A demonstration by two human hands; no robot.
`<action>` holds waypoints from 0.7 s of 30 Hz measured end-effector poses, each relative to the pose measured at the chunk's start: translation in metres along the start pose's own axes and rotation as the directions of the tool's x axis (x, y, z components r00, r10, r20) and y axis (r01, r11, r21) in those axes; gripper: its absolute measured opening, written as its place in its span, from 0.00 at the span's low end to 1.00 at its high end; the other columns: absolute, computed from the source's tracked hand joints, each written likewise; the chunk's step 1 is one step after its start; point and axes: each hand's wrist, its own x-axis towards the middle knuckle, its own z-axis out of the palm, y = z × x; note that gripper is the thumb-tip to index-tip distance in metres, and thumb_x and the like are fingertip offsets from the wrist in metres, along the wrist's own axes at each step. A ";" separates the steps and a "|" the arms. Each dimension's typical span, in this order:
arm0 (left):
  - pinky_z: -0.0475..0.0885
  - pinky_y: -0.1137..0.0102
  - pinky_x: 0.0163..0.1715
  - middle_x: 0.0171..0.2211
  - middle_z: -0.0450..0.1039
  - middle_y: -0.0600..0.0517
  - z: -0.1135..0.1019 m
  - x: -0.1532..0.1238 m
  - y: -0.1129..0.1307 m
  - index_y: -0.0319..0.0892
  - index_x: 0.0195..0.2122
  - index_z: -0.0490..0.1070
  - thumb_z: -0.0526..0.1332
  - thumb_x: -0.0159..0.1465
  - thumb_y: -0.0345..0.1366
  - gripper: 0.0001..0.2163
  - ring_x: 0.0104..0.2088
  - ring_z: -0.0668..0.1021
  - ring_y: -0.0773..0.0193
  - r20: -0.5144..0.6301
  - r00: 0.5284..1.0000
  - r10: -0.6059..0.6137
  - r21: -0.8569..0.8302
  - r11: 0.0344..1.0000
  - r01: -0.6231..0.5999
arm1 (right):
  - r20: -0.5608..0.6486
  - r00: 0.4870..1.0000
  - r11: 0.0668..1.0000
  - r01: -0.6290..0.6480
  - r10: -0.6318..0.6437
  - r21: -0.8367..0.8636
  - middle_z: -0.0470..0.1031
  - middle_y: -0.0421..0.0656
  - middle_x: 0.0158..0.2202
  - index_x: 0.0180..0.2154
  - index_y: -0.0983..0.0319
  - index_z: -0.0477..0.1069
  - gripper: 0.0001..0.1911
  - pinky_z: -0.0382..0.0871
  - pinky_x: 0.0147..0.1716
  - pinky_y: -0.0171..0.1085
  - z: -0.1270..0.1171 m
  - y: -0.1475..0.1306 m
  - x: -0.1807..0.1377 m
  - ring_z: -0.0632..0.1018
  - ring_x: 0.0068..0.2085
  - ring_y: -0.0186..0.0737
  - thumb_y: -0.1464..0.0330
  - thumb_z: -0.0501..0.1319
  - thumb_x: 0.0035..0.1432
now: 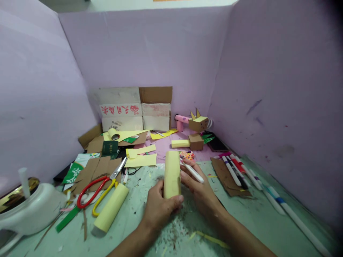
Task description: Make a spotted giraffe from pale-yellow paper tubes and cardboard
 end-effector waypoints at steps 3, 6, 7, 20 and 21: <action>0.65 0.73 0.21 0.25 0.72 0.53 0.002 -0.004 0.005 0.36 0.37 0.72 0.68 0.45 0.34 0.17 0.22 0.70 0.66 -0.007 0.999 0.054 0.111 0.992 -0.053 | 0.049 0.998 0.993 -0.052 0.048 0.104 0.79 0.40 0.35 0.43 0.57 0.70 0.25 0.72 0.34 0.37 0.004 0.000 0.000 0.78 0.34 0.40 0.62 0.73 0.43; 0.68 0.71 0.27 0.29 0.76 0.51 0.002 -0.006 0.006 0.37 0.36 0.74 0.68 0.46 0.33 0.15 0.28 0.73 0.61 -0.023 0.995 0.096 0.211 0.974 -0.089 | 0.065 0.996 0.982 -0.067 0.056 0.177 0.78 0.40 0.33 0.41 0.59 0.72 0.23 0.71 0.31 0.37 0.007 -0.001 0.001 0.77 0.32 0.40 0.63 0.73 0.41; 0.69 0.71 0.29 0.30 0.77 0.50 0.002 -0.007 0.006 0.37 0.36 0.75 0.68 0.46 0.32 0.15 0.30 0.74 0.60 -0.024 0.993 0.113 0.238 0.966 -0.104 | 0.056 0.997 0.980 -0.053 0.043 0.191 0.78 0.40 0.34 0.39 0.59 0.73 0.22 0.72 0.31 0.36 0.007 -0.001 0.001 0.77 0.32 0.40 0.64 0.73 0.40; 0.68 0.72 0.21 0.23 0.73 0.49 0.000 0.004 -0.008 0.37 0.31 0.75 0.70 0.42 0.60 0.29 0.23 0.74 0.63 0.131 0.988 -0.083 -0.250 0.961 0.114 | 0.142 0.974 0.972 -0.193 0.174 0.133 0.77 0.43 0.20 0.24 0.61 0.74 0.11 0.71 0.24 0.39 0.010 -0.016 -0.003 0.77 0.23 0.44 0.60 0.64 0.45; 0.70 0.70 0.24 0.23 0.74 0.48 -0.001 0.007 -0.010 0.38 0.29 0.75 0.71 0.40 0.61 0.29 0.24 0.74 0.61 0.135 0.989 -0.065 -0.243 0.965 0.097 | 0.166 0.972 0.974 -0.190 0.169 0.123 0.77 0.44 0.20 0.25 0.62 0.74 0.12 0.71 0.25 0.39 0.009 -0.014 -0.003 0.78 0.24 0.45 0.59 0.63 0.47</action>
